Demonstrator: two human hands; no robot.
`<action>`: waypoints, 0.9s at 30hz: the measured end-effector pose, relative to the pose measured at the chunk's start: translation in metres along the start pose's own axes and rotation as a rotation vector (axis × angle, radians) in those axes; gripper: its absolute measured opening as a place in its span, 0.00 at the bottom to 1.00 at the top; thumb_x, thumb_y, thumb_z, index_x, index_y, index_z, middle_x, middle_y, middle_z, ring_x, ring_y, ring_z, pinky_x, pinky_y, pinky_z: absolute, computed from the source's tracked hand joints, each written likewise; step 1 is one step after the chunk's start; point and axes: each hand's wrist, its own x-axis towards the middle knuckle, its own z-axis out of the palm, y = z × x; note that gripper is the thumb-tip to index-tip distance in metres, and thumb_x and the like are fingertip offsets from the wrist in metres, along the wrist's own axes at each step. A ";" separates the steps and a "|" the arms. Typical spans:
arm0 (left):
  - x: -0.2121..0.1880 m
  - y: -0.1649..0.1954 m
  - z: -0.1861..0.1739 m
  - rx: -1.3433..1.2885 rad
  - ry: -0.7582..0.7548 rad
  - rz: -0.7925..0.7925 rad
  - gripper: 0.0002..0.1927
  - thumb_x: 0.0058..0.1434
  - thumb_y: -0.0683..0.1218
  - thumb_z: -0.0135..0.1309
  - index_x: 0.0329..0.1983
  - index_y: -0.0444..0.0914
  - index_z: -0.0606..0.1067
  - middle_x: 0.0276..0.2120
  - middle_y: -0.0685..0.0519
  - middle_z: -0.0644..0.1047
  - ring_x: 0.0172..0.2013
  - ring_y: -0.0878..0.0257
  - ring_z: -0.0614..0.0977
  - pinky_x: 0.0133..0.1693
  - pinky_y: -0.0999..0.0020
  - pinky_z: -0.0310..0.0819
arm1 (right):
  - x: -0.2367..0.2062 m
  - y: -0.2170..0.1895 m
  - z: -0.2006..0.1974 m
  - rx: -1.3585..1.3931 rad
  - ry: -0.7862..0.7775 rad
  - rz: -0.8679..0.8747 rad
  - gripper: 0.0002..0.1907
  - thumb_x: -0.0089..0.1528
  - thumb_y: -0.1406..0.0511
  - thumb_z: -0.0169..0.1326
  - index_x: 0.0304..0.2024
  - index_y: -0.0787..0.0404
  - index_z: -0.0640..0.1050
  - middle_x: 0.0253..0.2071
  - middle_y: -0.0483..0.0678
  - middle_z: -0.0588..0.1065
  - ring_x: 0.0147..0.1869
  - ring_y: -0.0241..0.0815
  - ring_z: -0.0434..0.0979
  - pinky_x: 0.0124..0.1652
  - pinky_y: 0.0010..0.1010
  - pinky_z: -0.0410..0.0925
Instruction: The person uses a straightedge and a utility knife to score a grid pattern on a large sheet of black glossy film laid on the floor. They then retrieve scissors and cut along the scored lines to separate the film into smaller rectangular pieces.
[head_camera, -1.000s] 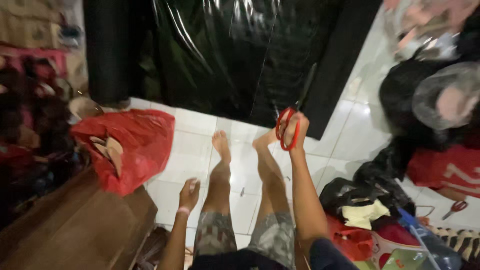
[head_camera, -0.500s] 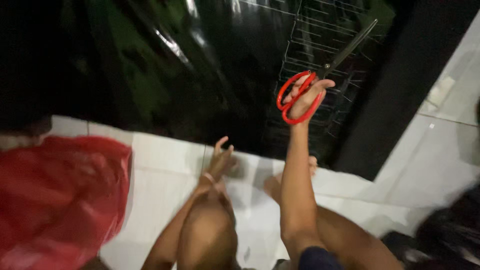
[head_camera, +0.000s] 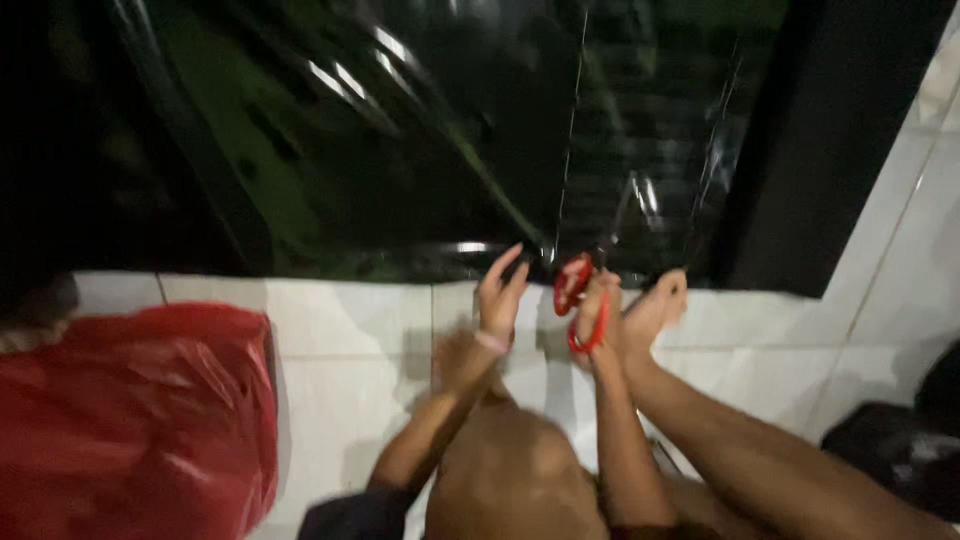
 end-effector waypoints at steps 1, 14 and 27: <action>0.001 -0.009 -0.003 0.075 0.014 -0.012 0.19 0.67 0.42 0.58 0.62 0.39 0.77 0.34 0.63 0.77 0.29 0.76 0.68 0.30 0.79 0.63 | -0.013 0.017 0.000 -0.116 -0.161 0.170 0.34 0.68 0.43 0.27 0.43 0.64 0.72 0.25 0.44 0.66 0.25 0.38 0.66 0.26 0.29 0.63; 0.000 -0.079 -0.022 0.263 -0.027 0.135 0.13 0.65 0.41 0.61 0.52 0.34 0.81 0.30 0.57 0.79 0.29 0.73 0.76 0.32 0.79 0.69 | -0.122 0.036 -0.057 -0.396 -0.530 0.923 0.41 0.67 0.41 0.22 0.38 0.65 0.76 0.16 0.45 0.66 0.16 0.38 0.68 0.17 0.30 0.62; -0.013 -0.088 -0.019 0.221 0.014 0.031 0.13 0.65 0.45 0.61 0.49 0.34 0.83 0.21 0.62 0.76 0.21 0.78 0.68 0.27 0.82 0.65 | -0.104 0.085 -0.028 -0.300 -0.469 0.685 0.32 0.72 0.48 0.26 0.31 0.61 0.71 0.14 0.40 0.65 0.15 0.33 0.67 0.18 0.26 0.63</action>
